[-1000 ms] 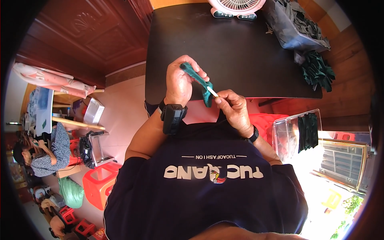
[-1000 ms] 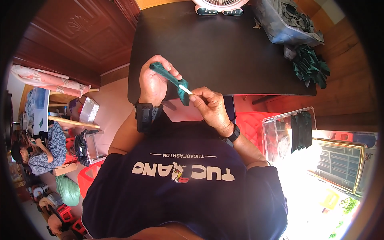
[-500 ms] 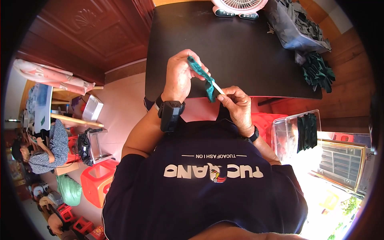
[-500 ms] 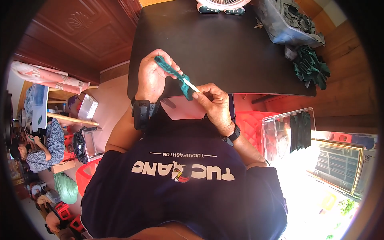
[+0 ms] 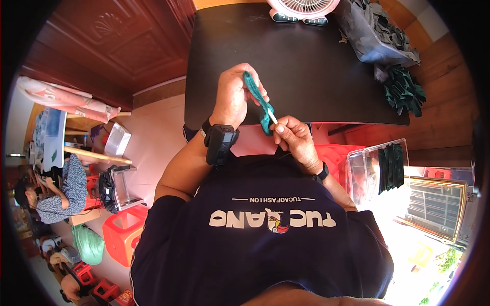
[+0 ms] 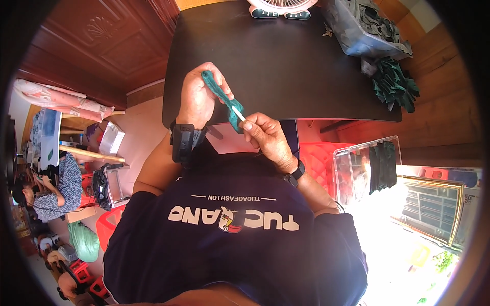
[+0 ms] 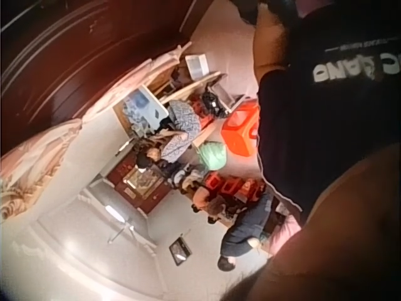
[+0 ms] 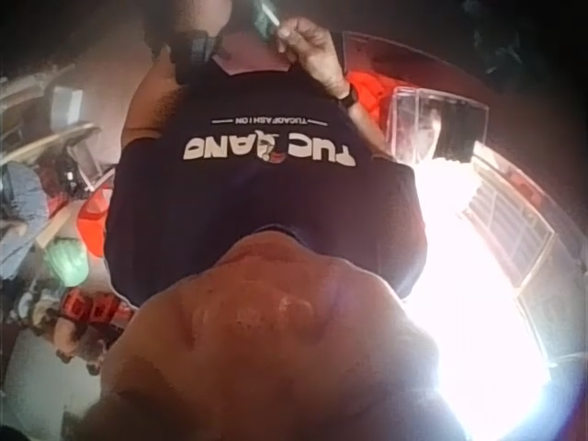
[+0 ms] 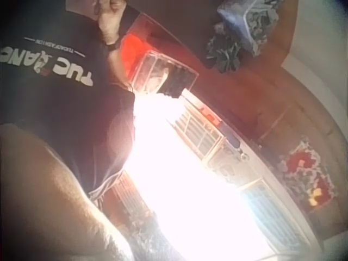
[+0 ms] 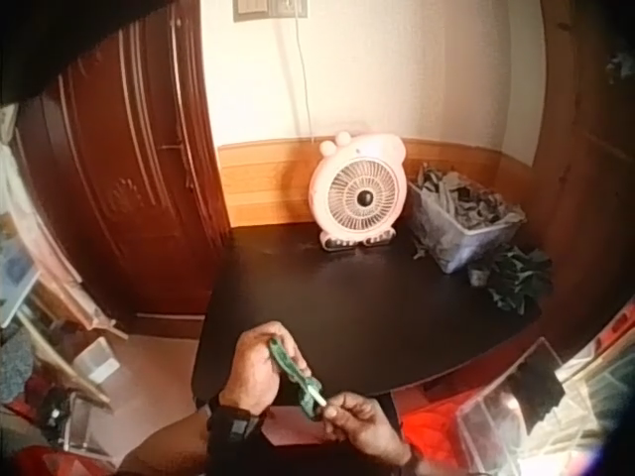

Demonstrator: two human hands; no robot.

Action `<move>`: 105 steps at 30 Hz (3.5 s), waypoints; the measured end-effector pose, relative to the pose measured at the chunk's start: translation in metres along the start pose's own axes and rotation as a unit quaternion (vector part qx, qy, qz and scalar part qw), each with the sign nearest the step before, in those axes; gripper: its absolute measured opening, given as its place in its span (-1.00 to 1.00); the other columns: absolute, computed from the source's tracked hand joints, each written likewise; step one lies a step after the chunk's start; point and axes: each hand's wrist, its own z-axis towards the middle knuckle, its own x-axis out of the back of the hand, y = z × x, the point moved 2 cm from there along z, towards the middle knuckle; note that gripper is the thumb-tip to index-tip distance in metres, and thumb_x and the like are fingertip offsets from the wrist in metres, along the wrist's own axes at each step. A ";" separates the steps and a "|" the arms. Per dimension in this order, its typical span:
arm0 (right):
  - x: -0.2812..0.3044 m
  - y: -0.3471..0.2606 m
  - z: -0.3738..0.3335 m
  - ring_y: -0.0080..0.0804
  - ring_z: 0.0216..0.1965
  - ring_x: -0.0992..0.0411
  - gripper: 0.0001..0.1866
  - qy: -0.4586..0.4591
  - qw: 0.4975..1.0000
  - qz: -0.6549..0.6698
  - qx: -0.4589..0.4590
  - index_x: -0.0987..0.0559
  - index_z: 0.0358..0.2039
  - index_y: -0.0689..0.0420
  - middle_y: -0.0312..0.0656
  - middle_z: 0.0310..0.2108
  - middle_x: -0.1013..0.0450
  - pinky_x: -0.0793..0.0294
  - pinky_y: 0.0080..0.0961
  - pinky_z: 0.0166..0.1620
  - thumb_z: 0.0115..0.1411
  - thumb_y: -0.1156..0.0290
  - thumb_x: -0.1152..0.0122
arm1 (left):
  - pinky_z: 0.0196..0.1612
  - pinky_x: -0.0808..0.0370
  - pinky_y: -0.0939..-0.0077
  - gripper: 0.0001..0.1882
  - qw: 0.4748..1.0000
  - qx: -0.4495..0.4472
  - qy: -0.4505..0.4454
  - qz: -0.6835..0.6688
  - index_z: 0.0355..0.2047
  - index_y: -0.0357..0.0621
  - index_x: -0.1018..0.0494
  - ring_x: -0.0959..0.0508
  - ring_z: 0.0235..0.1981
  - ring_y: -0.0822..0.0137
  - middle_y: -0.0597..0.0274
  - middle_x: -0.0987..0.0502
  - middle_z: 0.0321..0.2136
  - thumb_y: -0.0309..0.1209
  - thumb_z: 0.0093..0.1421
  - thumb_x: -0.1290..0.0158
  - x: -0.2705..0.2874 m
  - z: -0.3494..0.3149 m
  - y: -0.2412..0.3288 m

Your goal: Turning small fabric tubes inside out using a thin wooden stick.

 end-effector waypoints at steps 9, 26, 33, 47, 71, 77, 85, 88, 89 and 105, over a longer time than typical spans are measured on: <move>-0.003 0.007 0.004 -0.79 -0.55 -0.24 -0.94 0.076 0.991 -0.005 0.108 -0.52 -0.36 0.16 -0.42 -0.53 -0.41 -0.24 -0.79 -0.49 0.21 0.45 -0.17 | -0.61 -0.35 0.54 -0.71 1.000 -0.001 -0.003 0.029 -0.60 -0.11 -0.30 -0.48 -0.67 0.31 0.18 -0.40 -0.72 -0.23 0.17 0.20 0.001 -0.006 -0.009; -0.004 0.003 0.002 -0.79 -0.66 -0.13 -0.88 0.081 0.995 -0.005 0.063 -0.49 -0.35 0.17 -0.40 -0.60 -0.36 -0.12 -0.80 -0.61 0.25 0.39 -0.13 | -0.55 -0.44 0.51 -0.85 0.998 -0.024 0.046 -0.033 -0.58 -0.18 -0.34 -0.50 -0.63 0.28 0.13 -0.45 -0.66 -0.51 0.09 0.19 -0.002 -0.003 -0.016; 0.000 -0.003 0.001 -0.80 -0.58 -0.20 -0.91 0.100 0.986 -0.079 0.109 -0.52 -0.37 0.17 -0.43 -0.59 -0.40 -0.19 -0.78 -0.53 0.22 0.42 -0.17 | -0.57 -0.39 0.56 -0.82 0.994 0.071 -0.041 0.070 -0.63 -0.11 -0.31 -0.49 -0.64 0.33 0.16 -0.45 -0.66 -0.46 0.11 0.19 0.004 0.006 -0.014; 0.005 -0.010 -0.003 -0.76 -0.48 -0.34 -0.95 0.100 0.982 -0.115 0.109 -0.52 -0.35 0.19 -0.39 -0.51 -0.47 -0.33 -0.77 -0.40 0.18 0.50 -0.20 | -0.51 -0.33 0.73 -0.73 0.976 -0.011 -0.074 0.203 -0.30 -0.29 -0.44 -0.55 -0.27 0.35 0.00 -0.55 -0.26 -0.43 0.09 0.20 -0.001 -0.017 0.041; -0.003 -0.001 -0.001 -0.74 -0.67 -0.18 -0.90 -0.021 0.996 0.082 0.001 -0.50 -0.40 0.21 -0.35 -0.57 -0.39 -0.15 -0.76 -0.62 0.18 0.46 -0.21 | -0.53 -0.31 0.59 -0.84 0.986 -0.105 -0.002 0.126 -0.68 -0.33 -0.33 -0.37 -0.69 0.38 0.07 -0.42 -0.69 -0.56 -0.04 0.21 0.000 -0.027 0.008; 0.001 -0.002 -0.002 -0.79 -0.62 -0.21 -0.92 0.038 0.998 0.009 0.044 -0.50 -0.40 0.14 -0.40 -0.55 -0.41 -0.18 -0.79 -0.58 0.14 0.51 -0.25 | -0.54 -0.30 0.62 -0.85 0.974 -0.118 -0.006 0.191 -0.68 -0.31 -0.32 -0.36 -0.69 0.42 0.09 -0.42 -0.68 -0.55 -0.06 0.22 -0.001 -0.023 0.018; 0.002 -0.010 0.002 -0.80 -0.65 -0.24 -0.92 0.046 0.999 -0.010 0.000 -0.50 -0.41 0.17 -0.38 -0.57 -0.42 -0.20 -0.80 -0.61 0.17 0.47 -0.22 | -0.61 -0.32 0.62 -0.82 0.986 -0.044 0.016 0.160 -0.65 -0.29 -0.36 -0.38 -0.71 0.42 0.11 -0.44 -0.68 -0.50 -0.04 0.22 0.008 -0.012 0.006; 0.003 -0.018 0.003 -0.78 -0.70 -0.23 -0.88 0.050 0.998 -0.044 0.023 -0.48 -0.41 0.19 -0.35 -0.59 -0.41 -0.21 -0.79 -0.65 0.20 0.43 -0.19 | -0.55 -0.37 0.62 -0.81 0.980 -0.104 0.044 0.166 -0.59 -0.31 -0.40 -0.43 -0.66 0.40 0.06 -0.50 -0.62 -0.51 -0.03 0.22 0.012 -0.004 0.012; 0.002 -0.021 0.002 -0.77 -0.71 -0.23 -0.88 0.057 0.996 -0.064 0.007 -0.47 -0.41 0.19 -0.35 -0.59 -0.40 -0.22 -0.78 -0.65 0.21 0.43 -0.18 | -0.51 -0.38 0.62 -0.81 0.979 -0.114 0.058 0.158 -0.59 -0.31 -0.40 -0.45 -0.63 0.39 0.06 -0.50 -0.61 -0.52 -0.02 0.21 0.015 -0.002 0.016; 0.003 -0.025 0.015 -0.75 -0.71 -0.26 -0.85 0.072 0.994 -0.076 -0.028 -0.45 -0.37 0.16 -0.39 -0.61 -0.38 -0.18 -0.78 -0.68 0.23 0.35 -0.14 | -0.34 -0.44 0.35 -0.88 0.770 -0.427 -0.111 0.462 -0.62 -0.33 -0.39 -0.50 -0.43 0.09 0.04 -0.43 -0.57 -0.64 -0.26 0.10 -0.020 -0.035 0.049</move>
